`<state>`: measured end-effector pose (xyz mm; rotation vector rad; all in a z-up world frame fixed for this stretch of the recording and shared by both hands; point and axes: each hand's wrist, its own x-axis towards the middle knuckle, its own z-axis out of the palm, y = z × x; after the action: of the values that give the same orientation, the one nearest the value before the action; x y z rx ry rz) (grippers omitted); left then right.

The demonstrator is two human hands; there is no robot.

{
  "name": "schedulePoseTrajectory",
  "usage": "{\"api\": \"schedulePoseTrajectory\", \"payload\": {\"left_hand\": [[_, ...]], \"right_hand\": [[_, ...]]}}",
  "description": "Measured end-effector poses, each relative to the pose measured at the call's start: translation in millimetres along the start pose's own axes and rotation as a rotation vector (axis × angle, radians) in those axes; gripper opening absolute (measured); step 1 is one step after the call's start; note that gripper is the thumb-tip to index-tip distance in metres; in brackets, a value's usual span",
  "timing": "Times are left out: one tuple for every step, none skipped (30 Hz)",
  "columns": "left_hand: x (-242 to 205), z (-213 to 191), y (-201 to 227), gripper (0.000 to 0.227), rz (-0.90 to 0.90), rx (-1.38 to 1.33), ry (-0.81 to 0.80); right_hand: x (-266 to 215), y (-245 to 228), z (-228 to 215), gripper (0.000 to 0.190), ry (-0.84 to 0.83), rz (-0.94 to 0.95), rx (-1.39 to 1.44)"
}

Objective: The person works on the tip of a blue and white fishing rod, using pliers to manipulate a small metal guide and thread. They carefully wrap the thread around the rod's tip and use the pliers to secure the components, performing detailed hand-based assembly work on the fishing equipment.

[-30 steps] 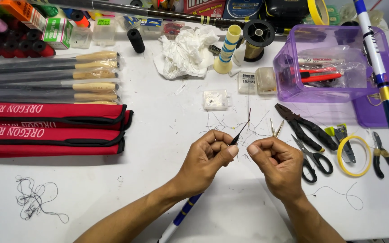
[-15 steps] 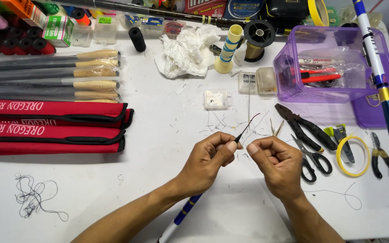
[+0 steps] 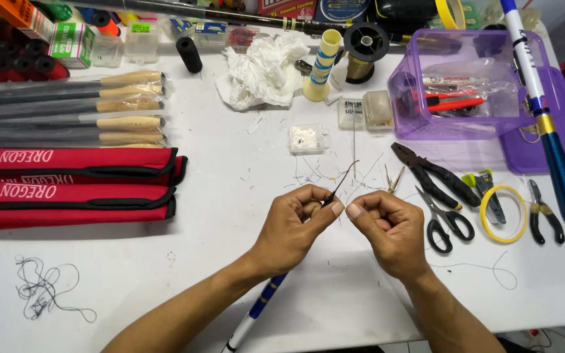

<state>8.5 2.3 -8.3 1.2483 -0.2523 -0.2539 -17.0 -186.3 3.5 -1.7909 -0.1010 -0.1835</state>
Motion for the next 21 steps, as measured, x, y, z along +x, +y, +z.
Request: {"api": "schedulePoseTrajectory", "payload": {"left_hand": [[-1.9, 1.3, 2.4, 0.018, -0.007, -0.003, -0.003], [-1.8, 2.4, 5.1, 0.018, -0.014, -0.013, 0.002], [-2.0, 3.6, 8.0, 0.017, -0.022, -0.023, 0.008], [-2.6, 2.8, 7.1, 0.017, -0.027, -0.025, 0.005], [-3.3, 2.0, 6.5, 0.017, -0.026, -0.025, 0.007], [-0.6, 0.7, 6.9, 0.016, -0.017, -0.024, 0.007], [2.0, -1.5, 6.3, 0.016, -0.014, -0.024, 0.000], [2.1, -2.9, 4.6, 0.017, -0.019, -0.033, -0.004], [2.2, -4.3, 2.4, 0.017, -0.025, -0.043, -0.008], [1.8, -3.3, 8.6, 0.017, -0.028, -0.046, -0.014], [1.7, -2.1, 14.9, 0.013, -0.097, -0.062, 0.003], [2.6, -0.8, 21.7, 0.014, -0.166, -0.077, 0.019], [2.9, -1.6, 21.5, 0.014, -0.169, -0.080, 0.011], [3.3, -2.2, 21.3, 0.014, -0.164, -0.082, 0.020], [3.6, -2.7, 21.1, 0.015, -0.159, -0.084, 0.029], [4.3, -3.8, 21.8, 0.015, -0.160, -0.085, 0.021], [5.2, -4.8, 22.6, 0.015, -0.171, -0.079, 0.026], [6.2, -5.9, 23.3, 0.016, -0.183, -0.070, 0.032], [7.2, -6.6, 22.6, 0.016, -0.184, -0.071, 0.025], [7.9, -7.5, 22.0, 0.016, -0.190, -0.074, 0.035], [8.7, -8.6, 21.3, 0.016, -0.195, -0.077, 0.045]], "right_hand": [[-0.8, -0.5, 0.3, 0.008, 0.003, 0.007, -0.002], [0.0, -1.1, 0.2, 0.009, -0.022, 0.007, 0.007], [0.5, -1.7, 0.2, 0.009, -0.048, 0.007, 0.016], [2.3, -11.0, -3.0, 0.009, -0.045, 0.013, 0.015], [4.1, -20.4, -6.1, 0.014, -0.080, 0.009, -0.002], [9.1, -30.2, -9.7, 0.020, -0.114, -0.004, -0.019], [5.0, -29.5, -21.2, 0.020, -0.108, -0.008, -0.021], [-1.6, -28.5, -33.0, 0.019, -0.130, 0.023, -0.047], [-8.5, -27.2, -44.7, 0.018, -0.152, 0.055, -0.072], [-16.1, -21.5, -64.8, 0.018, -0.146, 0.059, -0.075], [-23.9, -15.9, -85.1, 0.018, -0.175, 0.123, -0.156], [-31.1, -11.1, -105.6, 0.019, -0.204, 0.187, -0.237], [-40.0, -11.6, -124.7, 0.019, -0.197, 0.191, -0.240], [-49.1, -11.8, -143.8, 0.021, -0.150, 0.222, -0.272], [-58.5, -12.2, -163.0, 0.023, -0.104, 0.254, -0.304], [-71.7, -5.6, -185.6, 0.023, -0.096, 0.255, -0.307], [-85.0, 0.9, -208.3, 0.026, -0.037, 0.223, -0.283], [-98.7, 7.9, -230.7, 0.031, 0.022, 0.192, -0.257], [-113.6, 23.5, -260.7, 0.031, 0.029, 0.193, -0.259], [-128.0, 39.5, -290.5, 0.032, 0.052, 0.173, -0.341], [-142.6, 55.6, -320.1, 0.034, 0.074, 0.152, -0.423]]}}
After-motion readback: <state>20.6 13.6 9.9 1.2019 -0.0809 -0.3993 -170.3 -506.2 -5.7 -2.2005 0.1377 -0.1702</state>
